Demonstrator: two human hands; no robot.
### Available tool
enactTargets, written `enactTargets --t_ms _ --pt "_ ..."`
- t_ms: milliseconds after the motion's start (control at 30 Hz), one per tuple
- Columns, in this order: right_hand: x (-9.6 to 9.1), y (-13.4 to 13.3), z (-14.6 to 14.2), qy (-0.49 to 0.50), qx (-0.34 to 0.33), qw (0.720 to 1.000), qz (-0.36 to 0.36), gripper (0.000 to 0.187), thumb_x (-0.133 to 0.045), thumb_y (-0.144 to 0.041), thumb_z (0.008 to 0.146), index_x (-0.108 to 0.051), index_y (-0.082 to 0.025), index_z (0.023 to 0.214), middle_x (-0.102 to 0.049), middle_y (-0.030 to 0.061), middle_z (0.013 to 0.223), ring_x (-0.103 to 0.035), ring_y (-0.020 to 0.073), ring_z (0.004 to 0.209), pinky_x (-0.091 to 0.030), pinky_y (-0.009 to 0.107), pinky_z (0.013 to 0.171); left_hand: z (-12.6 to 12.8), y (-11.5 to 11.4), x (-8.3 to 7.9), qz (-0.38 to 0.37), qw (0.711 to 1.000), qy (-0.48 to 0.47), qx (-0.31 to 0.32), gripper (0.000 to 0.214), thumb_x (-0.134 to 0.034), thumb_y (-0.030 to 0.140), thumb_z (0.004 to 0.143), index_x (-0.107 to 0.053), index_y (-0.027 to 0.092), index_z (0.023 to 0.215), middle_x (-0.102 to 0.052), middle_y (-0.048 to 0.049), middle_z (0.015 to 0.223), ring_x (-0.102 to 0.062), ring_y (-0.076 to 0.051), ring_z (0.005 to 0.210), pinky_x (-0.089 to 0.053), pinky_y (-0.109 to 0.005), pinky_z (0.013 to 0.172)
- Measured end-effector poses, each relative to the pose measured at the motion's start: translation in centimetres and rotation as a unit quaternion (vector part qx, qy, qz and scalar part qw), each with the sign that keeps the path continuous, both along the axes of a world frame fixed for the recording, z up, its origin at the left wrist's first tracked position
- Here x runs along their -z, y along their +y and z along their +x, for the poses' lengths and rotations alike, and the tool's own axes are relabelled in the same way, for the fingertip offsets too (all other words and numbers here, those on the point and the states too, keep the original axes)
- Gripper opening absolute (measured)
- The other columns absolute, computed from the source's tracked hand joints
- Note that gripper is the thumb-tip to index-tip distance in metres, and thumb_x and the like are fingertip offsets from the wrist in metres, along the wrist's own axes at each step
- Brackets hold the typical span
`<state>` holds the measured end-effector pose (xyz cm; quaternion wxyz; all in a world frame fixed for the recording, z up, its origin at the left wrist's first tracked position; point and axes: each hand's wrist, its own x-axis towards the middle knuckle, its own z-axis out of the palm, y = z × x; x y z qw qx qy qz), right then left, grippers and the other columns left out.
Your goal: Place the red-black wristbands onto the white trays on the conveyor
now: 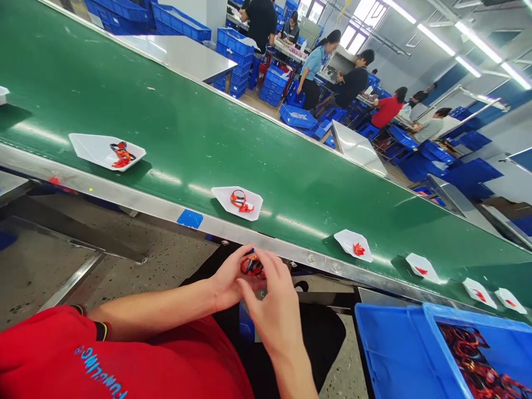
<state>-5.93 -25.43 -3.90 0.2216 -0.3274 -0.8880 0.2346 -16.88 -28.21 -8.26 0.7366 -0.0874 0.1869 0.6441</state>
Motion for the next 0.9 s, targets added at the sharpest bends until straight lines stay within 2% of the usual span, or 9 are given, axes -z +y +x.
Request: enactTargets --t_ms 67,167,267,333,467,533,600,733,900 --pt "1.5 -0.8 0.6 0.005 0.011 1.000 0.022 0.043 -0.061 -0.026 0.079 -0.053 -0.025 0.121 -0.056 0.0072 0.123 -0.050 0.0240 0.115 -0.041 0.042 0.097 0.4 0.0 -0.2 -0.020 1.000 0.020 0.004 0.038 -0.043 0.042 0.087 -0.065 0.012 0.079 -0.063 -0.0043 0.067 -0.058 -0.014 0.065 -0.048 -0.032 0.078" --pt "2.7 -1.0 0.9 0.061 0.034 0.997 0.015 0.035 -0.058 -0.024 0.082 -0.057 -0.025 0.117 -0.058 0.0073 0.120 -0.052 0.0230 0.112 -0.041 0.042 0.098 0.6 -0.3 -0.4 0.002 1.000 0.025 0.019 0.045 -0.038 0.049 0.087 -0.064 0.012 0.088 -0.064 -0.0066 0.075 -0.060 -0.017 0.071 -0.048 -0.034 0.078" --pt "2.6 -1.0 1.6 0.153 0.055 0.982 -0.100 0.037 -0.060 -0.024 0.081 -0.057 -0.025 0.118 -0.057 0.0071 0.123 -0.052 0.0231 0.114 -0.040 0.043 0.098 0.6 -0.6 -0.5 0.041 0.999 0.011 0.024 0.048 -0.037 0.052 0.087 -0.063 0.012 0.089 -0.064 -0.0084 0.079 -0.061 -0.018 0.075 -0.047 -0.034 0.080" --pt "2.2 -1.0 2.4 0.257 0.078 0.937 -0.225 0.041 -0.061 -0.027 0.082 -0.053 -0.028 0.122 -0.056 0.0063 0.127 -0.053 0.0215 0.112 -0.042 0.041 0.095 0.7 -0.7 -0.4 0.041 0.999 0.011 0.026 0.047 -0.039 0.052 0.086 -0.062 0.012 0.092 -0.064 -0.0091 0.082 -0.061 -0.018 0.078 -0.047 -0.036 0.082" --pt "1.6 -1.0 3.9 0.420 0.111 0.803 -0.407 0.042 -0.060 -0.033 0.083 -0.052 -0.030 0.124 -0.053 0.0061 0.132 -0.058 0.0168 0.103 -0.049 0.032 0.082 0.8 -0.6 -0.2 0.010 0.999 0.022 0.043 0.044 -0.045 0.050 0.084 -0.060 0.012 0.100 -0.063 -0.0100 0.091 -0.060 -0.020 0.087 -0.045 -0.041 0.089" --pt "1.5 -1.0 4.3 0.445 0.120 0.769 -0.444 0.041 -0.061 -0.035 0.081 -0.055 -0.030 0.122 -0.051 0.0054 0.135 -0.058 0.0157 0.101 -0.050 0.029 0.077 1.0 -0.6 -0.2 0.002 0.998 0.022 0.054 0.044 -0.047 0.050 0.083 -0.060 0.012 0.101 -0.063 -0.0106 0.093 -0.060 -0.020 0.090 -0.044 -0.041 0.092" --pt "1.6 -0.8 4.4 0.458 0.124 0.750 -0.461 0.041 -0.062 -0.035 0.080 -0.056 -0.030 0.120 -0.049 0.0044 0.136 -0.057 0.0152 0.103 -0.050 0.028 0.077 1.1 -0.6 -0.2 -0.002 0.998 0.022 0.061 0.044 -0.048 0.050 0.082 -0.060 0.012 0.101 -0.064 -0.0110 0.092 -0.060 -0.021 0.092 -0.044 -0.040 0.093" --pt "2.4 -0.5 4.5 0.468 0.141 0.747 -0.452 0.040 -0.059 -0.037 0.082 -0.055 -0.031 0.121 -0.047 0.0035 0.139 -0.055 0.0154 0.107 -0.049 0.028 0.078 1.4 -0.6 -0.3 0.003 0.998 0.022 0.057 0.044 -0.048 0.049 0.082 -0.059 0.011 0.102 -0.064 -0.0122 0.093 -0.061 -0.021 0.092 -0.044 -0.038 0.092" --pt "3.6 0.2 4.9 0.434 0.146 0.787 -0.414 0.039 -0.052 -0.035 0.086 -0.050 -0.032 0.125 -0.043 0.0030 0.142 -0.054 0.0154 0.111 -0.049 0.030 0.080 1.2 -0.4 -0.3 0.014 0.999 0.019 0.041 0.044 -0.048 0.049 0.083 -0.058 0.011 0.104 -0.065 -0.0124 0.092 -0.062 -0.022 0.093 -0.043 -0.039 0.094"
